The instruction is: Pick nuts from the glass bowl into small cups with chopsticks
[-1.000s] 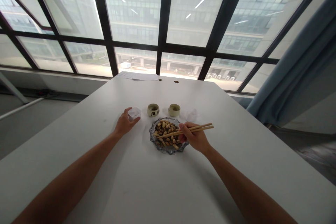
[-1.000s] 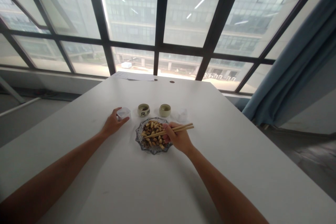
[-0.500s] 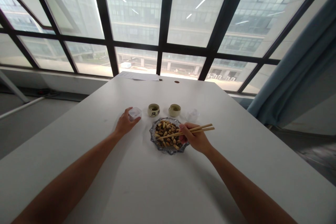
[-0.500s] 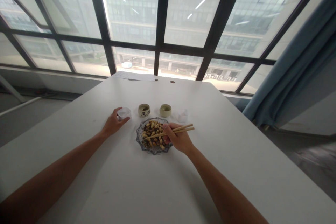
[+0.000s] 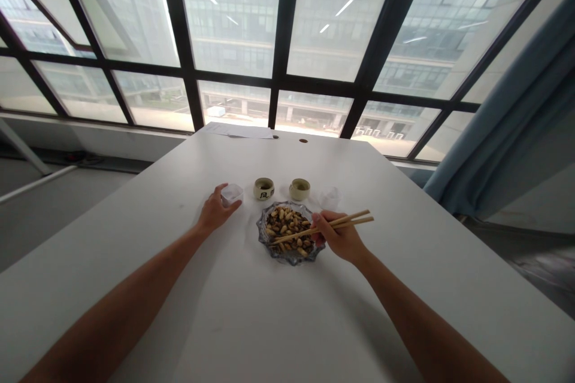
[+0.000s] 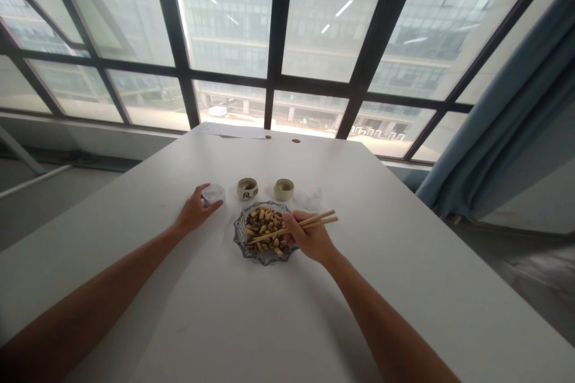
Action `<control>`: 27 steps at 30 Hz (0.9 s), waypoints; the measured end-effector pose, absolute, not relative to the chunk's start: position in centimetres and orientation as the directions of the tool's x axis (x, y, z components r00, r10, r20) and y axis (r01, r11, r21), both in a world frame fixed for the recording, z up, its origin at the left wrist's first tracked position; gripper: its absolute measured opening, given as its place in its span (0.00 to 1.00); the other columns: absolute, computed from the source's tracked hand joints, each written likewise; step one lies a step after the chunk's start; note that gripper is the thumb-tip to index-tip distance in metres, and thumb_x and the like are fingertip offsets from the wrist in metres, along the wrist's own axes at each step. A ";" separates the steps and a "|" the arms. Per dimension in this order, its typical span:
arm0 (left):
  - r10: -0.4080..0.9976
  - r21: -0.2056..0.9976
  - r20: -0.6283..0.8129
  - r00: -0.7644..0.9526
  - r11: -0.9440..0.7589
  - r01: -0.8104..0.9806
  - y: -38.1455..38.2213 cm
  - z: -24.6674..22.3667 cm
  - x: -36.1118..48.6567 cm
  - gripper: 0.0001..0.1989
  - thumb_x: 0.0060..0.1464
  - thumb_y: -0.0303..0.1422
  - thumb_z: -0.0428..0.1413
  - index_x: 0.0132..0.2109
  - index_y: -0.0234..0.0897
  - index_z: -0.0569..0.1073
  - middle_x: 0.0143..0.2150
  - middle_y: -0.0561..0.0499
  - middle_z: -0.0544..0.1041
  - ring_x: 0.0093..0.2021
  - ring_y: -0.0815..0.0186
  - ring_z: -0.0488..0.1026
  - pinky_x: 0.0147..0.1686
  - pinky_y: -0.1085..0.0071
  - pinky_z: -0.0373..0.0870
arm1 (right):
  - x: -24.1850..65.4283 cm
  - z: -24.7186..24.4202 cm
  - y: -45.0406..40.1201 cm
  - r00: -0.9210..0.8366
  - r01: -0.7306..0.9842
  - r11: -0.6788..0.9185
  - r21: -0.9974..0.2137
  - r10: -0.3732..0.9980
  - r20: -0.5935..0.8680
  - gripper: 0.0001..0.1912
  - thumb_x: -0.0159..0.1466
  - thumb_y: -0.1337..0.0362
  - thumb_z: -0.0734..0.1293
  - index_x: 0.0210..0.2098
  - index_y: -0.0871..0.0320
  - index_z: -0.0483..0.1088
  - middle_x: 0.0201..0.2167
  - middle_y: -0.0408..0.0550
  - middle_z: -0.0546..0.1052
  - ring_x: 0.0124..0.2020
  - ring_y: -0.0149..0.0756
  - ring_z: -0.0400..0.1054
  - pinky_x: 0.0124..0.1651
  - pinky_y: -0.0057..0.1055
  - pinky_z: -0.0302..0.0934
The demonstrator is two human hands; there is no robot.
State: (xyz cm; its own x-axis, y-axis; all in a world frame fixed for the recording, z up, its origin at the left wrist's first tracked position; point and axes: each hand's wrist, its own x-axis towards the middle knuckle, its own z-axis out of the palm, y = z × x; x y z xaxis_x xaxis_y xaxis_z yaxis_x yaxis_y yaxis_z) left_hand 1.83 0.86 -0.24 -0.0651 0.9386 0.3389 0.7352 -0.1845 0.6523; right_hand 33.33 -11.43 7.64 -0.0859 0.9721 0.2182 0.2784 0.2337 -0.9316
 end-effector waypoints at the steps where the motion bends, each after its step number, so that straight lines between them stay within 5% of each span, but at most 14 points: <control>1: 0.939 0.652 0.338 -0.065 -0.184 0.735 0.9 -0.2 1.8 0.37 0.50 0.46 0.61 0.63 0.36 0.61 0.53 0.38 0.76 0.51 0.53 0.76 0.51 0.58 0.71 | 33.4 7.7 -11.5 -0.113 0.292 0.247 -0.924 0.968 0.223 0.29 0.60 0.38 0.65 0.20 0.57 0.69 0.15 0.46 0.74 0.15 0.31 0.67 0.17 0.26 0.62; 12: 0.942 0.645 0.331 -0.057 -0.181 0.743 0.8 -0.1 1.8 0.36 0.51 0.45 0.60 0.63 0.37 0.61 0.55 0.38 0.75 0.53 0.52 0.75 0.52 0.56 0.70 | 33.5 6.8 -11.1 -0.144 0.250 0.267 -0.931 0.961 0.237 0.26 0.61 0.41 0.66 0.21 0.56 0.70 0.16 0.45 0.75 0.14 0.32 0.68 0.16 0.25 0.63; 23: 0.877 0.587 0.469 -0.104 -0.221 0.779 1.4 -0.8 1.6 0.34 0.50 0.41 0.59 0.61 0.34 0.61 0.60 0.36 0.70 0.60 0.49 0.67 0.60 0.52 0.64 | 35.6 6.0 -8.2 0.233 -0.139 0.149 -0.979 0.966 0.114 0.29 0.50 0.38 0.73 0.23 0.59 0.69 0.13 0.45 0.73 0.11 0.29 0.64 0.12 0.24 0.58; 27: 0.796 0.451 0.603 -0.042 -0.297 0.842 0.3 1.2 2.0 0.37 0.48 0.43 0.61 0.62 0.35 0.60 0.65 0.35 0.64 0.66 0.46 0.59 0.63 0.48 0.57 | 36.6 5.7 -7.5 0.286 -0.134 0.189 -0.973 0.947 0.144 0.29 0.51 0.37 0.72 0.24 0.59 0.69 0.14 0.46 0.74 0.11 0.30 0.64 0.12 0.25 0.59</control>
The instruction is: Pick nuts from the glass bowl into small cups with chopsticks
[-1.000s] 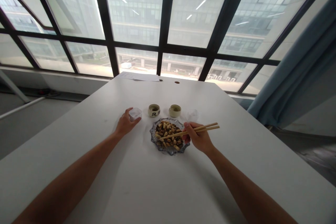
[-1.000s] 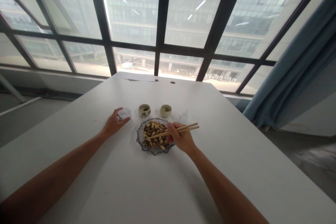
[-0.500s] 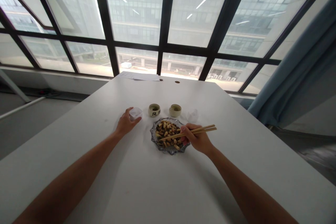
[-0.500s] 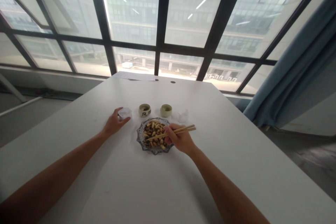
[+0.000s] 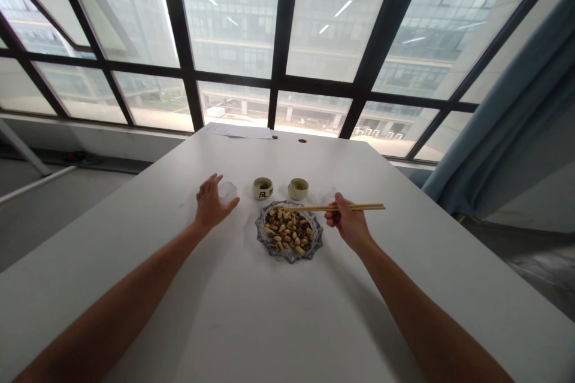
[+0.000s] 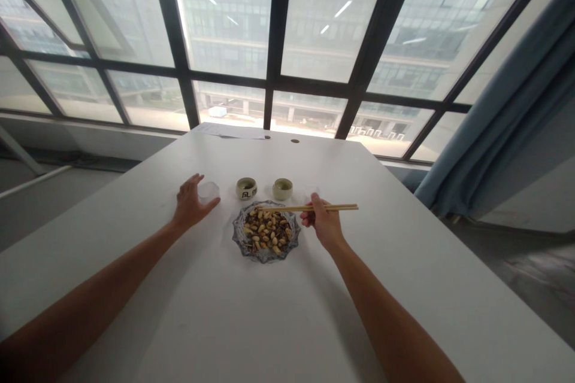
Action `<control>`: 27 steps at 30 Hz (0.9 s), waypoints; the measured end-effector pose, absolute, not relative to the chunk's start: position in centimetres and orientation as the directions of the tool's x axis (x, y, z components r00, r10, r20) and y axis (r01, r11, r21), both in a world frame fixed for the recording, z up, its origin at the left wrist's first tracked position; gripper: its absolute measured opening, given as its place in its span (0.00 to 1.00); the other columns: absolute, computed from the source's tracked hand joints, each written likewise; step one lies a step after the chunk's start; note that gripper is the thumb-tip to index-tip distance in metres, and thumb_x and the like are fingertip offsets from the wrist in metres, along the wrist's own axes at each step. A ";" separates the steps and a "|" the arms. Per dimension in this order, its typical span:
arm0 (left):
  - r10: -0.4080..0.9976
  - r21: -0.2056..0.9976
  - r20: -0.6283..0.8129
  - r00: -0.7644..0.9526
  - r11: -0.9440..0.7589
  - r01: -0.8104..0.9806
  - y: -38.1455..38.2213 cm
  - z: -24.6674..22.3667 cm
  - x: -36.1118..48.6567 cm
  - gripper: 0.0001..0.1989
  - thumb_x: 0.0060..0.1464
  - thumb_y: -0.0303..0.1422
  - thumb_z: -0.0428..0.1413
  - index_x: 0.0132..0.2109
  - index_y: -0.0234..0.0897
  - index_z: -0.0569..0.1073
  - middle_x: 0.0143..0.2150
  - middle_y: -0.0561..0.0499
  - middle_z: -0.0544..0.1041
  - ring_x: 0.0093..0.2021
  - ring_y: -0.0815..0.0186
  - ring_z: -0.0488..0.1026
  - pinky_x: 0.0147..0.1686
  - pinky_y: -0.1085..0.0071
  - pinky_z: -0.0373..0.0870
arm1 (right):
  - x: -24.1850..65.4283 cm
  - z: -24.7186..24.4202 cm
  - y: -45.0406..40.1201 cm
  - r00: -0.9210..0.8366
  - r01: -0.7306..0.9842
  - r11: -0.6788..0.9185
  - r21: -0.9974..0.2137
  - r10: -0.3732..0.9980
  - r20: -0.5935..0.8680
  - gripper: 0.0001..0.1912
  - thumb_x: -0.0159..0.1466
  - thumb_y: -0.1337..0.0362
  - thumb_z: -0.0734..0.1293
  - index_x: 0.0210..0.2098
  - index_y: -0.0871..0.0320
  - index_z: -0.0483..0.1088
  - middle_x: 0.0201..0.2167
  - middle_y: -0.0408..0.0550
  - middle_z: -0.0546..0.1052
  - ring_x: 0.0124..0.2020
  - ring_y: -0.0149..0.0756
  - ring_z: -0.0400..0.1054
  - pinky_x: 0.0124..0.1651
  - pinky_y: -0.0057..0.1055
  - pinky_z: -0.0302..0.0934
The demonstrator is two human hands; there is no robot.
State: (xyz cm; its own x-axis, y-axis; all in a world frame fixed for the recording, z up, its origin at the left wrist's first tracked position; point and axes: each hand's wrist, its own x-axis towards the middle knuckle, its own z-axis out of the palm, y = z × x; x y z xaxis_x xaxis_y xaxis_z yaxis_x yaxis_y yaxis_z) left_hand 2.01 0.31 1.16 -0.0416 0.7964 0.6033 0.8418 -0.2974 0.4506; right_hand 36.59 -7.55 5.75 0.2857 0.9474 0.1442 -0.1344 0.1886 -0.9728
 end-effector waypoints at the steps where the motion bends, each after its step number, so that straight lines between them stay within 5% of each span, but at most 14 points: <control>1: 0.765 0.397 0.644 0.006 -0.340 0.852 0.0 1.9 2.4 0.37 0.49 0.44 0.60 0.63 0.36 0.60 0.67 0.36 0.62 0.67 0.47 0.58 0.64 0.48 0.54 | 36.7 5.9 -7.6 0.283 -0.091 0.220 -0.971 0.941 0.186 0.29 0.52 0.37 0.71 0.24 0.59 0.69 0.14 0.46 0.74 0.11 0.30 0.65 0.12 0.25 0.59; 5: 0.759 0.289 0.622 0.190 -0.449 0.845 -0.4 4.6 5.1 0.31 0.56 0.45 0.55 0.63 0.39 0.60 0.64 0.40 0.68 0.65 0.50 0.63 0.65 0.51 0.54 | 37.1 6.5 -8.5 0.213 0.179 0.365 -0.914 0.892 0.398 0.27 0.60 0.39 0.67 0.24 0.58 0.70 0.16 0.47 0.75 0.13 0.31 0.68 0.15 0.26 0.62; 9: 0.863 0.310 0.402 0.307 -0.444 0.841 2.1 5.8 8.4 0.36 0.55 0.47 0.55 0.66 0.35 0.58 0.65 0.38 0.66 0.64 0.50 0.63 0.62 0.55 0.60 | 37.3 6.5 -9.2 0.106 0.372 0.442 -0.816 0.853 0.511 0.24 0.64 0.44 0.65 0.25 0.57 0.71 0.19 0.48 0.78 0.17 0.33 0.71 0.20 0.26 0.66; 14: 0.949 0.309 0.121 0.291 -0.315 0.898 6.1 5.7 10.4 0.41 0.51 0.48 0.58 0.67 0.33 0.56 0.63 0.33 0.68 0.61 0.47 0.68 0.57 0.57 0.65 | 37.5 6.3 -9.0 0.043 0.406 0.483 -0.776 0.838 0.544 0.23 0.66 0.45 0.64 0.25 0.57 0.71 0.19 0.47 0.78 0.18 0.33 0.72 0.21 0.27 0.67; 21: 0.830 0.213 0.283 0.480 -0.543 0.813 6.5 4.7 9.8 0.43 0.44 0.40 0.64 0.66 0.33 0.60 0.59 0.38 0.69 0.60 0.49 0.66 0.60 0.58 0.64 | 37.6 6.9 -8.8 0.123 0.351 0.476 -0.806 0.830 0.544 0.25 0.65 0.44 0.64 0.25 0.57 0.71 0.18 0.47 0.77 0.16 0.32 0.70 0.19 0.26 0.65; 27: 0.818 0.212 0.314 0.482 -0.555 0.804 6.1 4.4 9.7 0.41 0.45 0.41 0.62 0.65 0.33 0.61 0.58 0.38 0.69 0.58 0.48 0.66 0.60 0.55 0.64 | 37.7 7.2 -9.0 0.152 0.329 0.468 -0.820 0.831 0.535 0.24 0.65 0.43 0.64 0.25 0.57 0.71 0.19 0.47 0.77 0.16 0.32 0.70 0.19 0.27 0.65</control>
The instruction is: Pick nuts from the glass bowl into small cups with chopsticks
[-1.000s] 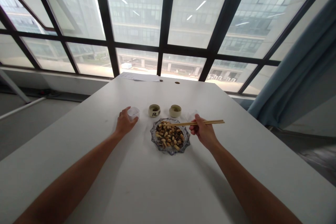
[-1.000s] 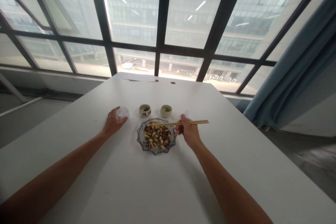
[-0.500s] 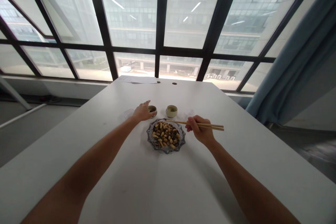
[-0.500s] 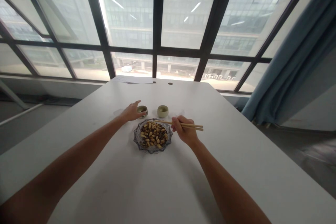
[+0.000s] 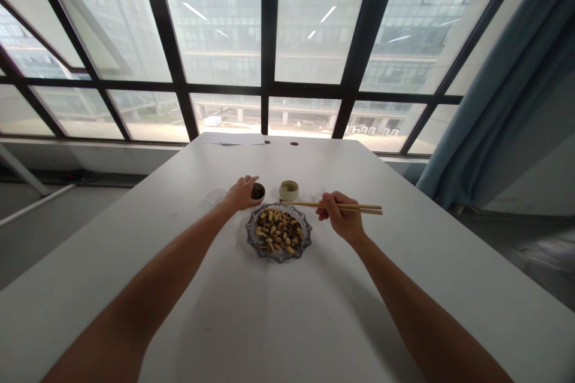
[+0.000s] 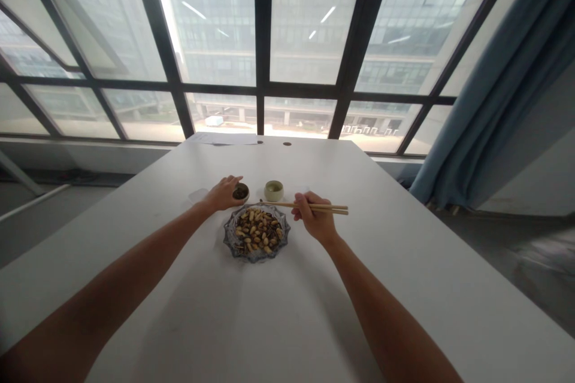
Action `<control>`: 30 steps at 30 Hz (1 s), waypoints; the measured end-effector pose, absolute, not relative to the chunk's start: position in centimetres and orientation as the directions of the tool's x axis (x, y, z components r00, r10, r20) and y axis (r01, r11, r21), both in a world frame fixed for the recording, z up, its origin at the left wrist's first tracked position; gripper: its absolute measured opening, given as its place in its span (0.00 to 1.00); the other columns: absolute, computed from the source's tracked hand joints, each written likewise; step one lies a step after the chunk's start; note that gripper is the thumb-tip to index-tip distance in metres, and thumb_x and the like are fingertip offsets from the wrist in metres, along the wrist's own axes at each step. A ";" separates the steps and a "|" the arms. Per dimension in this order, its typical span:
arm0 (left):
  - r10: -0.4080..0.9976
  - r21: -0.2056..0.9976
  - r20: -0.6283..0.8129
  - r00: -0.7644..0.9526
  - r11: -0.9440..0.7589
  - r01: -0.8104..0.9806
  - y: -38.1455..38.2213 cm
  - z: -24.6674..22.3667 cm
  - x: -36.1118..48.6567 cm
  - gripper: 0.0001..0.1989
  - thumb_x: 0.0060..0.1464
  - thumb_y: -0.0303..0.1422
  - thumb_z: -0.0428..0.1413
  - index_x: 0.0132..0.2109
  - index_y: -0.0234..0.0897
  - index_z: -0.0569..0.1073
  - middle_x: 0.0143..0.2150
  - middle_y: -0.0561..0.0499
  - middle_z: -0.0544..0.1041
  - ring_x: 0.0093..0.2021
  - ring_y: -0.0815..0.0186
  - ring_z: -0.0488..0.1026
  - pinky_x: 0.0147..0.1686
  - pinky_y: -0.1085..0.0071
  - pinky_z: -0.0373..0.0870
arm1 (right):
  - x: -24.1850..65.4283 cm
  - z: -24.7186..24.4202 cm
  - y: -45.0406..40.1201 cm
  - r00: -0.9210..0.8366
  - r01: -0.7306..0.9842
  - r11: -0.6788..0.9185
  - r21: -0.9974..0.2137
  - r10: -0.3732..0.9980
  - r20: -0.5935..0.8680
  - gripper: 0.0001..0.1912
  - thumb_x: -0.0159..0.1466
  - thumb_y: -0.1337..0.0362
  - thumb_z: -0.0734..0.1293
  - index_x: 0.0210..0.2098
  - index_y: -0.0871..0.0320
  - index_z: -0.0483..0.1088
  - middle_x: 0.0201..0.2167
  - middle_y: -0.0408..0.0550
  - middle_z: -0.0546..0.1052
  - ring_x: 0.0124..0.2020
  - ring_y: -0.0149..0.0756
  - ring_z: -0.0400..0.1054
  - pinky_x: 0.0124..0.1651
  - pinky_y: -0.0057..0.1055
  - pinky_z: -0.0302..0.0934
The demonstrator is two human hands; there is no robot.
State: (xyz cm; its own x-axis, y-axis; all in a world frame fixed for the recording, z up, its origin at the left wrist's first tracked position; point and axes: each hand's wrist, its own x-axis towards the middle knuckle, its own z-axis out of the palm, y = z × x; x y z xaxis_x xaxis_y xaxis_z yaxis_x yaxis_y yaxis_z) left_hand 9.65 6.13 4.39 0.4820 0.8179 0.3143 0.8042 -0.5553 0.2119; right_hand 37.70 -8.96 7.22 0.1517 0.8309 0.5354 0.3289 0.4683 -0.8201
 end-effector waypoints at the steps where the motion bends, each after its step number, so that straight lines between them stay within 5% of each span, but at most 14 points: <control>1: 0.816 0.212 0.320 0.481 -0.557 0.803 6.1 4.3 9.7 0.41 0.45 0.41 0.62 0.65 0.34 0.61 0.58 0.38 0.69 0.58 0.48 0.66 0.60 0.55 0.64 | 37.7 7.3 -9.0 0.151 0.331 0.468 -0.819 0.831 0.536 0.24 0.65 0.43 0.64 0.25 0.57 0.71 0.19 0.47 0.77 0.16 0.32 0.70 0.19 0.27 0.65; 5: 0.838 0.232 0.323 0.440 -0.521 0.822 6.6 4.0 9.8 0.39 0.46 0.42 0.60 0.64 0.34 0.61 0.58 0.37 0.70 0.58 0.49 0.68 0.59 0.55 0.64 | 37.7 7.5 -9.0 0.177 0.342 0.468 -0.815 0.820 0.545 0.24 0.65 0.43 0.64 0.25 0.57 0.71 0.18 0.46 0.77 0.16 0.32 0.69 0.19 0.27 0.64; 11: 0.956 0.262 0.080 0.283 -0.294 0.919 8.5 5.2 11.5 0.44 0.45 0.48 0.60 0.65 0.30 0.60 0.63 0.31 0.67 0.63 0.44 0.65 0.58 0.55 0.64 | 38.4 7.5 -8.5 0.273 0.329 0.447 -0.832 0.798 0.537 0.24 0.66 0.44 0.63 0.26 0.57 0.70 0.18 0.45 0.76 0.15 0.31 0.69 0.18 0.26 0.62; 17: 0.841 0.261 0.156 0.518 -0.541 0.799 9.4 5.4 17.8 0.41 0.52 0.48 0.57 0.66 0.32 0.58 0.67 0.33 0.63 0.67 0.44 0.60 0.65 0.49 0.52 | 39.6 7.5 -8.5 0.242 0.487 0.444 -0.752 0.758 0.605 0.23 0.67 0.46 0.62 0.26 0.56 0.69 0.19 0.45 0.77 0.18 0.33 0.71 0.23 0.28 0.65; 23: 0.739 0.298 0.162 0.654 -0.669 0.681 9.5 5.0 20.2 0.43 0.46 0.40 0.62 0.67 0.35 0.58 0.63 0.39 0.69 0.61 0.52 0.68 0.60 0.62 0.64 | 40.1 7.4 -8.8 0.180 0.636 0.450 -0.627 0.703 0.688 0.23 0.69 0.47 0.60 0.24 0.54 0.68 0.19 0.46 0.77 0.19 0.34 0.71 0.26 0.29 0.64; 30: 0.620 0.282 0.267 0.738 -0.782 0.556 8.5 5.0 19.8 0.46 0.40 0.34 0.66 0.66 0.38 0.59 0.60 0.41 0.70 0.61 0.50 0.66 0.61 0.56 0.62 | 39.7 6.5 -8.7 0.166 0.637 0.460 -0.618 0.702 0.693 0.23 0.68 0.46 0.60 0.25 0.53 0.71 0.19 0.45 0.76 0.20 0.35 0.71 0.27 0.30 0.64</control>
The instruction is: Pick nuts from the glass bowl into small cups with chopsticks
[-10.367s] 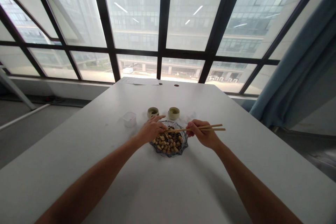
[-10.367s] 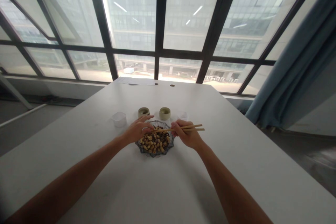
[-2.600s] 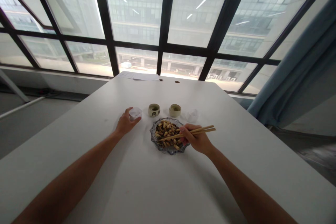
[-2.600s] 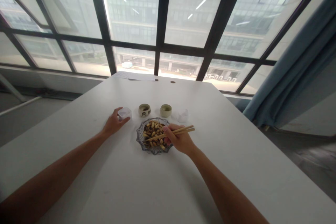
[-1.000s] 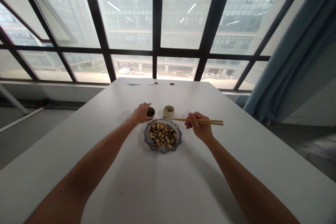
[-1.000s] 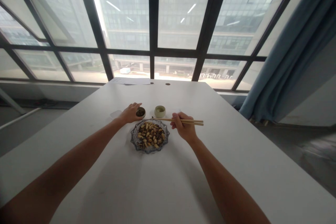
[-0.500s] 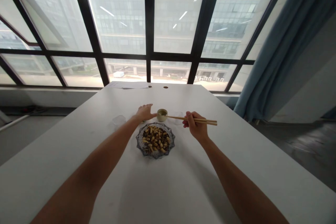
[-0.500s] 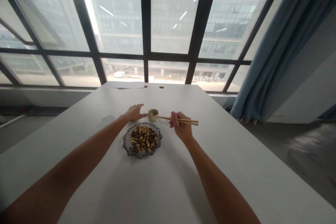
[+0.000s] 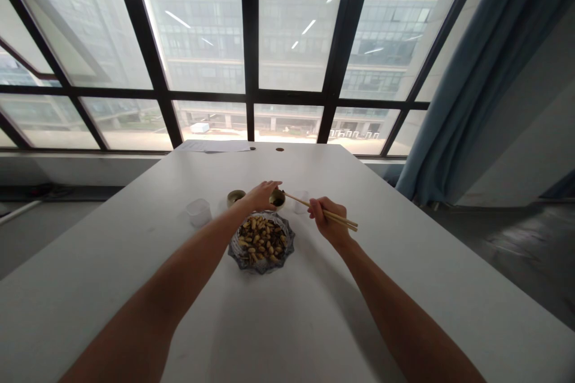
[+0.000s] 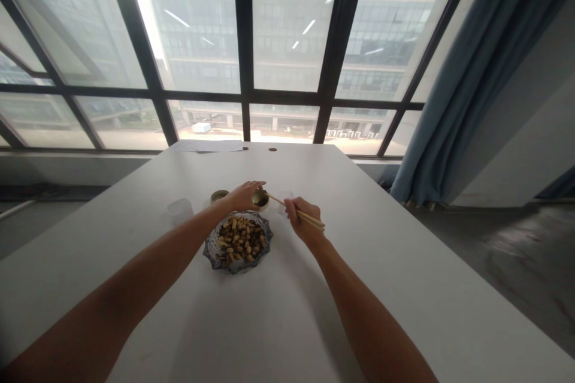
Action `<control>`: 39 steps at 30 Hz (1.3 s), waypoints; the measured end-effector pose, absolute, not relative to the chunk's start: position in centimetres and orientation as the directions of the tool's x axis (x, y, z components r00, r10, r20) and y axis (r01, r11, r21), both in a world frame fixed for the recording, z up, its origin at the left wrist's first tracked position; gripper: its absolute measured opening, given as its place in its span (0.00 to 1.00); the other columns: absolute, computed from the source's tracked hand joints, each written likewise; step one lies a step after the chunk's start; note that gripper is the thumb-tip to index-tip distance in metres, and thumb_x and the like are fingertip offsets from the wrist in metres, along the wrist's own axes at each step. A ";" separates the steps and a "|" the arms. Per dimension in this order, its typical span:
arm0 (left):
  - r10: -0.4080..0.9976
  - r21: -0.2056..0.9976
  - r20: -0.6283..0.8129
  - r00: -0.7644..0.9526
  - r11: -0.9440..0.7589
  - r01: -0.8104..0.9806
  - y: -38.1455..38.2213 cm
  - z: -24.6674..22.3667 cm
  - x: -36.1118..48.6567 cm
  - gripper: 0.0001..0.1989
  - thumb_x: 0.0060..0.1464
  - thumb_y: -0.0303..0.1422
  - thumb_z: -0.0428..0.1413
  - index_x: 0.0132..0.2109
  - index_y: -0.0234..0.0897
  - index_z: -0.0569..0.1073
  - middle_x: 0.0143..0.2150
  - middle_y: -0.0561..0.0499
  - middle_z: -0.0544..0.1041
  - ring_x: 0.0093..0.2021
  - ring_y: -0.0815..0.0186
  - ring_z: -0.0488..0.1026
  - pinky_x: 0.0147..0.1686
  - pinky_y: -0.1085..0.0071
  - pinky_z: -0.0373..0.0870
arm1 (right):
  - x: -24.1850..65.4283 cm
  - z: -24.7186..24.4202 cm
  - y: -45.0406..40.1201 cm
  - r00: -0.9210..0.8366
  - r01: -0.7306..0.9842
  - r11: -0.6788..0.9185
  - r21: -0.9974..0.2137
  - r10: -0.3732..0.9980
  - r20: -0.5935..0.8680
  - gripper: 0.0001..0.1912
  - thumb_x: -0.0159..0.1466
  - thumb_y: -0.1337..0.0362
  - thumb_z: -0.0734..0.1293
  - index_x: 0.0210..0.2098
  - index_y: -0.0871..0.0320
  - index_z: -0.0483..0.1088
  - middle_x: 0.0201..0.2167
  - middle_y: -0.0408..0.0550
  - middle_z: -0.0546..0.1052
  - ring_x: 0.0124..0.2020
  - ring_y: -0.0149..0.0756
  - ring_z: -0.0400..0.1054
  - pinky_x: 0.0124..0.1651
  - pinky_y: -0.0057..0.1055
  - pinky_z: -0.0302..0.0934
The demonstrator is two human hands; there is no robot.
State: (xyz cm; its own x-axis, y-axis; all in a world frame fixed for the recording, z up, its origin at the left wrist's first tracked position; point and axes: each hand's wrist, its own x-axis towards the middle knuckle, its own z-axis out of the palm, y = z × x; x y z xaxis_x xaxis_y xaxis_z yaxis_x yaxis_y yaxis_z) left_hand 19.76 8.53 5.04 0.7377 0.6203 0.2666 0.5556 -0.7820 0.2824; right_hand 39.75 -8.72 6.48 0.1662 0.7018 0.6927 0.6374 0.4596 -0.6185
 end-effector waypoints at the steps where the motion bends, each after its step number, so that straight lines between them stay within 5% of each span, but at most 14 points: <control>1: 0.623 0.285 0.270 0.734 -0.780 0.557 8.4 5.0 19.8 0.46 0.40 0.34 0.66 0.66 0.38 0.59 0.60 0.41 0.70 0.61 0.50 0.66 0.61 0.56 0.62 | 39.7 6.2 -8.6 0.165 0.635 0.461 -0.620 0.703 0.692 0.23 0.68 0.46 0.60 0.25 0.53 0.71 0.19 0.45 0.76 0.20 0.35 0.70 0.28 0.31 0.64; 10: 0.633 0.277 0.291 0.717 -0.774 0.570 8.0 4.7 19.8 0.43 0.44 0.36 0.64 0.66 0.35 0.59 0.62 0.41 0.69 0.61 0.51 0.66 0.60 0.59 0.63 | 39.0 4.6 -6.9 -0.013 0.572 0.526 -0.629 0.773 0.634 0.19 0.64 0.45 0.65 0.30 0.53 0.75 0.29 0.49 0.78 0.31 0.39 0.71 0.37 0.35 0.67; 14: 0.671 0.293 0.279 0.687 -0.741 0.605 8.2 4.5 19.8 0.39 0.46 0.39 0.62 0.65 0.36 0.61 0.60 0.41 0.71 0.59 0.51 0.69 0.58 0.58 0.66 | 38.8 5.8 -7.5 0.126 0.539 0.470 -0.699 0.776 0.618 0.24 0.65 0.42 0.62 0.27 0.55 0.73 0.23 0.47 0.76 0.25 0.37 0.70 0.31 0.32 0.67; 18: 0.728 0.306 0.234 0.645 -0.685 0.661 8.6 4.1 19.8 0.36 0.50 0.38 0.59 0.65 0.35 0.60 0.60 0.38 0.71 0.59 0.50 0.69 0.57 0.58 0.66 | 38.4 8.0 -8.6 0.304 0.279 0.411 -0.868 0.819 0.486 0.29 0.63 0.37 0.61 0.23 0.56 0.69 0.14 0.45 0.72 0.14 0.31 0.63 0.16 0.27 0.58; 21: 0.754 0.315 0.218 0.620 -0.655 0.687 8.7 3.8 19.7 0.36 0.53 0.39 0.57 0.66 0.32 0.59 0.62 0.35 0.70 0.60 0.49 0.69 0.58 0.57 0.66 | 38.1 9.3 -9.4 0.141 0.196 0.298 -0.934 0.934 0.328 0.31 0.60 0.36 0.62 0.18 0.57 0.68 0.09 0.43 0.68 0.08 0.27 0.57 0.10 0.23 0.50; 25: 0.746 0.330 0.289 0.600 -0.666 0.669 7.6 4.2 18.6 0.31 0.58 0.40 0.53 0.65 0.31 0.61 0.64 0.36 0.67 0.64 0.51 0.66 0.63 0.56 0.61 | 37.2 9.4 -9.8 -0.119 0.290 0.191 -0.938 0.979 0.163 0.31 0.60 0.37 0.63 0.18 0.58 0.68 0.09 0.43 0.69 0.07 0.26 0.58 0.09 0.20 0.49; 34: 0.698 0.467 0.413 0.585 -0.714 0.521 1.0 4.9 10.3 0.20 0.62 0.37 0.47 0.56 0.37 0.73 0.56 0.44 0.77 0.58 0.58 0.73 0.60 0.60 0.67 | 36.5 8.2 -9.0 0.101 0.282 0.300 -0.911 0.935 0.339 0.30 0.57 0.35 0.65 0.21 0.57 0.69 0.14 0.45 0.73 0.12 0.30 0.66 0.13 0.23 0.59; 39: 0.672 0.495 0.523 0.524 -0.740 0.456 -0.8 2.7 7.8 0.18 0.63 0.37 0.46 0.53 0.37 0.74 0.54 0.43 0.78 0.57 0.58 0.73 0.59 0.58 0.68 | 35.9 9.2 -9.8 -0.020 0.246 0.201 -0.948 0.979 0.202 0.31 0.55 0.35 0.66 0.21 0.58 0.69 0.12 0.45 0.72 0.10 0.30 0.64 0.11 0.23 0.56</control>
